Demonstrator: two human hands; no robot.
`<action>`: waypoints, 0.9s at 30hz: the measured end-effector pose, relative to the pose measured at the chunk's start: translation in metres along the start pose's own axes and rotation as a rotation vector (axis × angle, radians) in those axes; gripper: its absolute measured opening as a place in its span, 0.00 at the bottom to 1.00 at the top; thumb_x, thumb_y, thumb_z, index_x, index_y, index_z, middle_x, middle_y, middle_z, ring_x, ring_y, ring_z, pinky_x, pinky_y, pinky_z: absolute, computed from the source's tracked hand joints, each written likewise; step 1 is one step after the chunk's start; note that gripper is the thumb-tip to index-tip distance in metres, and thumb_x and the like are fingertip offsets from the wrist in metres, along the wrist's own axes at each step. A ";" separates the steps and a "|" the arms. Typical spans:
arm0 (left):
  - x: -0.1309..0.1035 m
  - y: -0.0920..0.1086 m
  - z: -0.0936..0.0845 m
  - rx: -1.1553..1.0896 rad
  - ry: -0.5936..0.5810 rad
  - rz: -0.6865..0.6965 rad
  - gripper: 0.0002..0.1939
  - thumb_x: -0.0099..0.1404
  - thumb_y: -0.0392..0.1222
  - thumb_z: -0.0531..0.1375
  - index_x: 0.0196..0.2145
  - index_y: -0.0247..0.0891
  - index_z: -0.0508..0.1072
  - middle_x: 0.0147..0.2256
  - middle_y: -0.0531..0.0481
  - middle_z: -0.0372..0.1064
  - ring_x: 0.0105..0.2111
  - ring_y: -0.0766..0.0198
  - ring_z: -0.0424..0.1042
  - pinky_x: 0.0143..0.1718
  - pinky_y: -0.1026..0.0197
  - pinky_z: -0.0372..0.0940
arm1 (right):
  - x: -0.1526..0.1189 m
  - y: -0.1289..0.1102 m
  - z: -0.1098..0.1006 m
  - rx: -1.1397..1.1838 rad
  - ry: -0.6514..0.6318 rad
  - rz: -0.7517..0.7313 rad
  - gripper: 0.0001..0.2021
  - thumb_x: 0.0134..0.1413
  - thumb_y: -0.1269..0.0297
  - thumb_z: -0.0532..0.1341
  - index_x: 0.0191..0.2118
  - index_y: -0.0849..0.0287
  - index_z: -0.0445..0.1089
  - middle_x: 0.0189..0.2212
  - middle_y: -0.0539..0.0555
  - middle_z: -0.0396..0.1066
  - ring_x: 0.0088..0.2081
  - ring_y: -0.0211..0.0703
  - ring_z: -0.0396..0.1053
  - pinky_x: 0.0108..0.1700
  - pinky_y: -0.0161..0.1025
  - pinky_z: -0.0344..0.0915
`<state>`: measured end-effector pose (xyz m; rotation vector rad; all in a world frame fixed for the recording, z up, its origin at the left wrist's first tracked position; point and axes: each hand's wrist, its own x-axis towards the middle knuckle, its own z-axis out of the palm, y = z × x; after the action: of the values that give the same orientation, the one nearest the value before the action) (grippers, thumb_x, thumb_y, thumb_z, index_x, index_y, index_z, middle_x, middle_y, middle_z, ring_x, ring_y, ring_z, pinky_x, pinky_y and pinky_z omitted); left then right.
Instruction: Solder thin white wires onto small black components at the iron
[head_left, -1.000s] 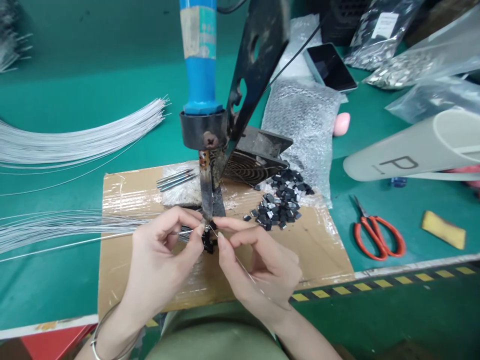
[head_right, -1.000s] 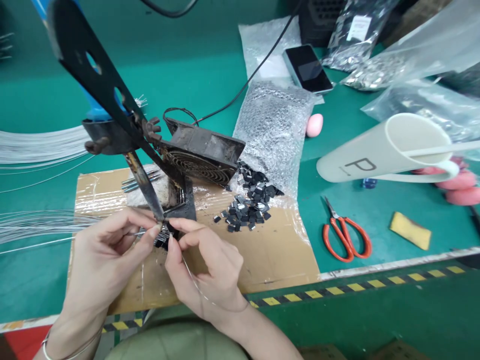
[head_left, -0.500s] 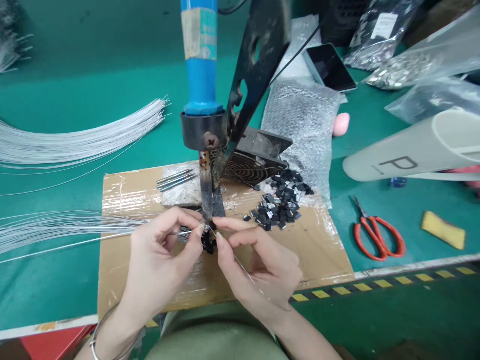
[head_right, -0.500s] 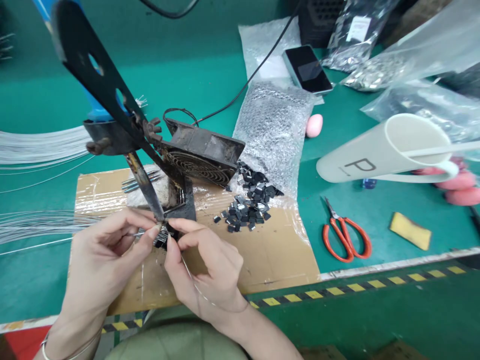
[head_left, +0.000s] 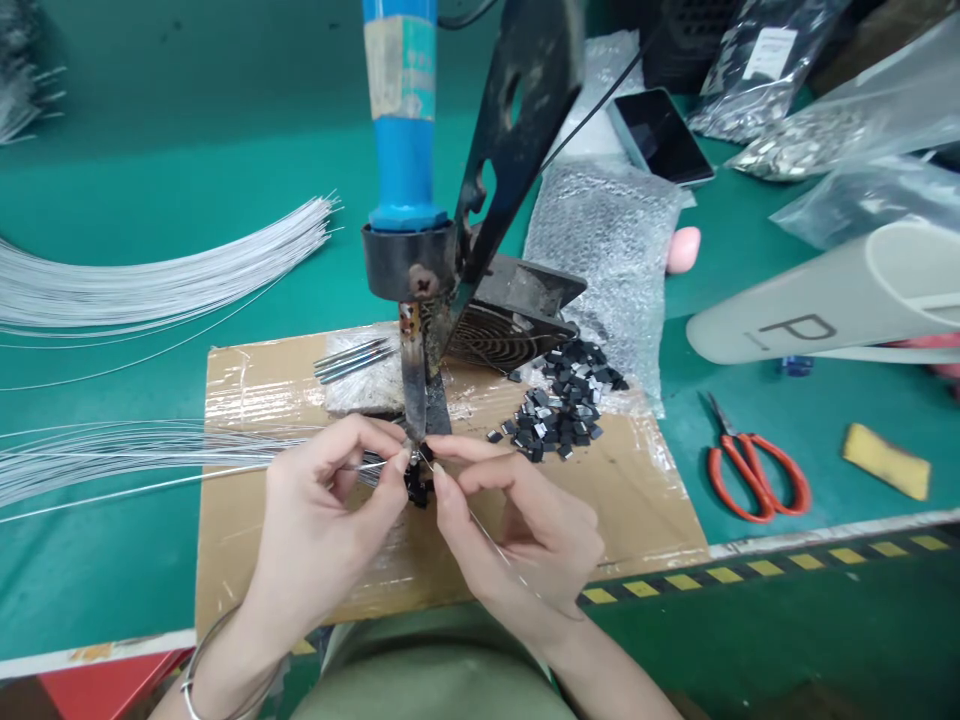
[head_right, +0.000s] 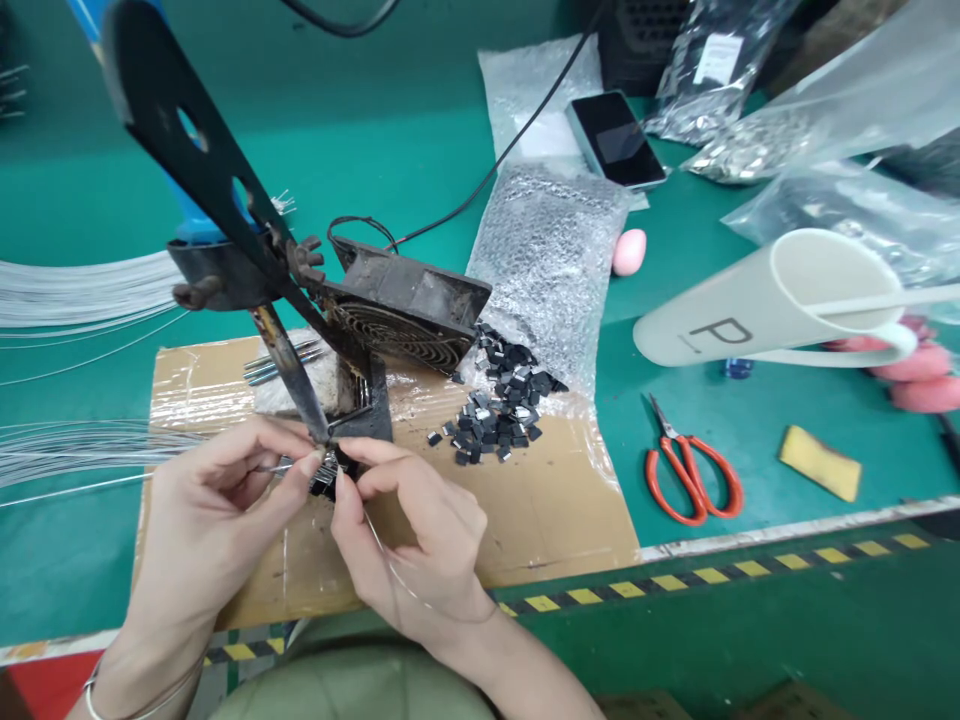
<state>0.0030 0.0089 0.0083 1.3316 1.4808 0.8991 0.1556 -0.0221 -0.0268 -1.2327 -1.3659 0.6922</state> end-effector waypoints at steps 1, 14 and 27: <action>-0.001 0.000 0.000 0.002 -0.001 -0.002 0.06 0.65 0.34 0.67 0.30 0.41 0.78 0.33 0.54 0.80 0.31 0.67 0.74 0.28 0.67 0.63 | 0.000 -0.001 0.000 -0.004 0.004 0.002 0.09 0.60 0.78 0.67 0.35 0.56 0.72 0.41 0.56 0.86 0.38 0.44 0.86 0.44 0.36 0.82; -0.003 0.003 -0.002 0.025 -0.005 -0.020 0.05 0.66 0.35 0.67 0.31 0.40 0.79 0.36 0.52 0.81 0.32 0.66 0.75 0.28 0.65 0.63 | 0.000 -0.003 0.000 -0.003 0.007 -0.001 0.10 0.59 0.79 0.68 0.35 0.55 0.72 0.40 0.56 0.86 0.38 0.46 0.86 0.44 0.39 0.84; -0.001 -0.003 -0.003 0.023 -0.017 -0.046 0.06 0.66 0.36 0.67 0.30 0.39 0.77 0.31 0.53 0.76 0.27 0.67 0.68 0.25 0.63 0.56 | 0.001 -0.002 0.001 -0.009 0.003 0.026 0.09 0.60 0.77 0.67 0.34 0.55 0.72 0.41 0.56 0.86 0.36 0.45 0.86 0.42 0.38 0.83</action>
<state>-0.0006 0.0081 0.0062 1.3138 1.5069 0.8410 0.1546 -0.0216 -0.0252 -1.2605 -1.3543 0.7032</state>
